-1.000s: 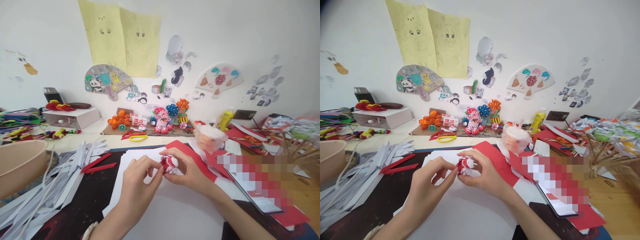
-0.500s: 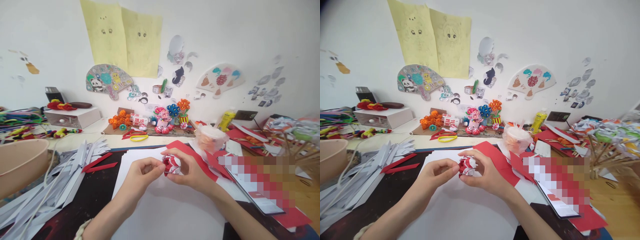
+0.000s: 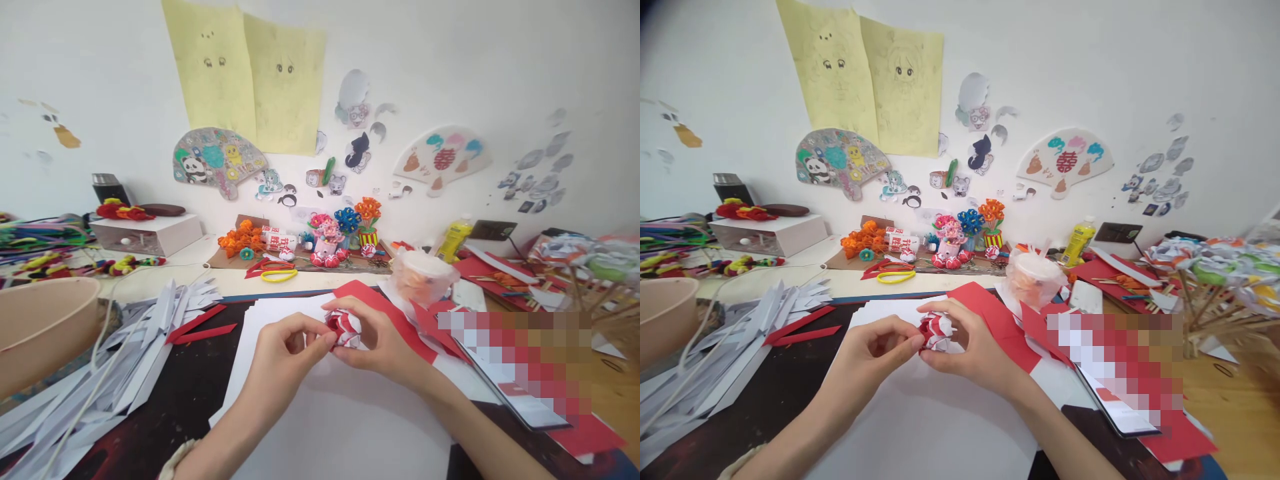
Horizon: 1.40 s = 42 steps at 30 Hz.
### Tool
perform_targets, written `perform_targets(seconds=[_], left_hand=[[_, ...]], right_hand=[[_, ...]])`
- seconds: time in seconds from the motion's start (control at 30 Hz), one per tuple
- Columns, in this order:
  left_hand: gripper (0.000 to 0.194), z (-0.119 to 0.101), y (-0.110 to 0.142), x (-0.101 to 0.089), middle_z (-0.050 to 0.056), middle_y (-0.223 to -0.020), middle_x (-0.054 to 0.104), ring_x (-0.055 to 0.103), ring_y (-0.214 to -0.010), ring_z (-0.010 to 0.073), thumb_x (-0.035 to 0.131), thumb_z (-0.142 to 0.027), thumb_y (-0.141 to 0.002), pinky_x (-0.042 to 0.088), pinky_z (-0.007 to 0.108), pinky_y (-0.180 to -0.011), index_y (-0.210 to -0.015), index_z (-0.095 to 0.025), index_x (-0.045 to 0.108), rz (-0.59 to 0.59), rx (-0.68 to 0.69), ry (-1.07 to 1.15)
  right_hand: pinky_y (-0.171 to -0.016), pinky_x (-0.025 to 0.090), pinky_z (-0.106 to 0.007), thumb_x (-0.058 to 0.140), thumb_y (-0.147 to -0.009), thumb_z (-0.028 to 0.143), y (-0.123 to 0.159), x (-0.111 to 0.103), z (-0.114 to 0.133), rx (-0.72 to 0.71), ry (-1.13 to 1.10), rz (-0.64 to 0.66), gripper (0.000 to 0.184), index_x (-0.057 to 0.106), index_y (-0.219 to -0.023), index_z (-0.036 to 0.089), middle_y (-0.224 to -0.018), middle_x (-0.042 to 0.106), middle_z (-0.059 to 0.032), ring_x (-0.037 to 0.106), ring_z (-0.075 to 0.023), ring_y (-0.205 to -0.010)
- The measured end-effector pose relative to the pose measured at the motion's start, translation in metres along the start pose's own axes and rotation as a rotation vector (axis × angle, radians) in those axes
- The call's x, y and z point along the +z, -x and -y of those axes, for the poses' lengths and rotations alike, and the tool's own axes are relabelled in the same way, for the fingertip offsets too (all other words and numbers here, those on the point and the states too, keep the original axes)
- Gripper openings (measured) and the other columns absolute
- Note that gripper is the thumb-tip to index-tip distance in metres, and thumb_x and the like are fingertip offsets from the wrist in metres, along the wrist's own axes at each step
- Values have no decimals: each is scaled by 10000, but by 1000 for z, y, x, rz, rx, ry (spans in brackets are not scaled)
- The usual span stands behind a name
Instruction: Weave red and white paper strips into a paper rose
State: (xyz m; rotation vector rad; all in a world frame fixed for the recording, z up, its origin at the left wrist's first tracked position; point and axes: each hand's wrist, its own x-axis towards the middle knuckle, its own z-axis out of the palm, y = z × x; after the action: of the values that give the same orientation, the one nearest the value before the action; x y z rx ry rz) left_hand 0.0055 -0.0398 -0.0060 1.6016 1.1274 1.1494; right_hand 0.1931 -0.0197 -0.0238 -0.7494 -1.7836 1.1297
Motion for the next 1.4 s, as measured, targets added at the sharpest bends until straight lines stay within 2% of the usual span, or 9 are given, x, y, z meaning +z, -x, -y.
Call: perform_targets(seconds=[0.2,0.3,0.5,0.7,0.9,1.17,1.4], left_hand=[[154,-8,5,1,-19,-619,515,343,-535,100,673,-323,-810,270,231,-492,-737,-193,711,-59,162,-170],[159,-8,6,2,-19,-618,519,367,-546,106,639,-293,-839,293,230,-503,-724,-192,682,-59,189,-219],[208,-7,7,3,-20,-633,550,401,-567,108,571,-244,-889,317,227,-529,-697,-188,629,-50,283,-261],[218,-8,7,-3,-20,-638,549,399,-562,109,559,-279,-922,319,232,-525,-743,-194,650,-73,338,-302],[55,-10,5,-9,-25,-715,562,423,-572,96,614,-191,-880,347,218,-541,-853,-212,657,-79,479,-368],[60,-10,3,-10,-24,-723,562,427,-563,94,622,-162,-861,361,212,-530,-878,-212,652,-42,505,-389],[74,-10,3,-11,-16,-723,571,445,-586,101,598,-168,-884,360,214,-534,-839,-208,640,2,515,-394]], right_hand=[[-877,524,-365,775,-767,342,-1,0,1,4,12,8,487,587,-1212,280,-1120,591,-56,605,-211,-1002],[-856,534,-360,773,-768,354,-1,0,0,8,5,17,491,586,-1218,285,-1115,593,-54,614,-202,-962],[-874,526,-367,785,-760,338,-2,-1,-1,0,-43,45,498,593,-1217,291,-1157,605,-53,612,-208,-1000],[-737,544,-324,790,-750,370,-1,-5,4,57,-114,51,500,614,-1209,281,-1045,646,-48,623,-195,-879],[-678,525,-307,777,-767,392,1,-5,6,146,-262,118,571,577,-1279,237,-909,661,-34,632,-162,-754],[-655,526,-282,757,-787,402,0,-5,7,137,-271,124,607,545,-1333,243,-935,648,-35,627,-143,-731],[-610,506,-251,758,-774,439,0,-6,10,165,-240,129,584,589,-1291,226,-915,631,-38,584,-130,-712]])
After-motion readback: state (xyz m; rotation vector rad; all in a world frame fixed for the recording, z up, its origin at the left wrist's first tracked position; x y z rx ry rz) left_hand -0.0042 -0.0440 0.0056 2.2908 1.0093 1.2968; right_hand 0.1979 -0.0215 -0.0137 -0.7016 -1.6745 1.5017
